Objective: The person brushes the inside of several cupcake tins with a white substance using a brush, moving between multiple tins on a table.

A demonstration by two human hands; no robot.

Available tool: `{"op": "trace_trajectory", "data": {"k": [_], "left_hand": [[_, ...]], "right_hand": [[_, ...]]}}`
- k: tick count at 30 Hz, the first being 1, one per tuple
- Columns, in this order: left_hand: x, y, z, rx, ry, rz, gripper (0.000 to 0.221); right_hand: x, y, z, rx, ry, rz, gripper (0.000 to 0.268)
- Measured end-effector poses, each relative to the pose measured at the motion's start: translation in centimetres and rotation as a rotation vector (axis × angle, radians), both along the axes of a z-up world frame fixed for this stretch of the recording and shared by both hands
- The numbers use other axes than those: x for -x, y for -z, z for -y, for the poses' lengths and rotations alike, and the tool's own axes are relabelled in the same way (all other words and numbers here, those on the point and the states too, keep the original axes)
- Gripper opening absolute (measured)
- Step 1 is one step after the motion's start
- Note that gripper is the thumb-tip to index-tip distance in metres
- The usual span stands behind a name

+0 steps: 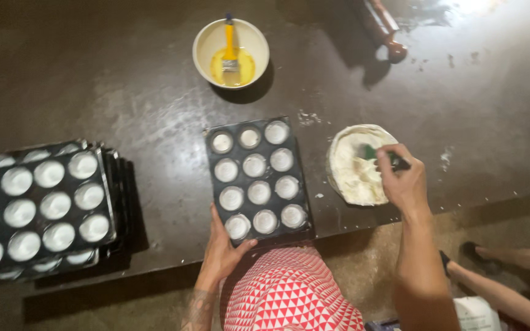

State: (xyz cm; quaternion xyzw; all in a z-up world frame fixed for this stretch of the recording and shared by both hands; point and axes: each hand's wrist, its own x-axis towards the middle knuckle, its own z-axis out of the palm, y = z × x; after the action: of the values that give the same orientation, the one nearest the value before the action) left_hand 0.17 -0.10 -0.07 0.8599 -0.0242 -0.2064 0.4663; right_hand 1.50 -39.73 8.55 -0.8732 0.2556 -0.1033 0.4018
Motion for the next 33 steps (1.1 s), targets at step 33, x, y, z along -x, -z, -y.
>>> {"op": "trace_trajectory", "data": {"k": [33], "left_hand": [[0.0,0.3,-0.3,0.023,0.032,0.043,0.137]], "right_hand": [[1.3,3.8,3.1,-0.275,0.074,0.300,0.030]]}}
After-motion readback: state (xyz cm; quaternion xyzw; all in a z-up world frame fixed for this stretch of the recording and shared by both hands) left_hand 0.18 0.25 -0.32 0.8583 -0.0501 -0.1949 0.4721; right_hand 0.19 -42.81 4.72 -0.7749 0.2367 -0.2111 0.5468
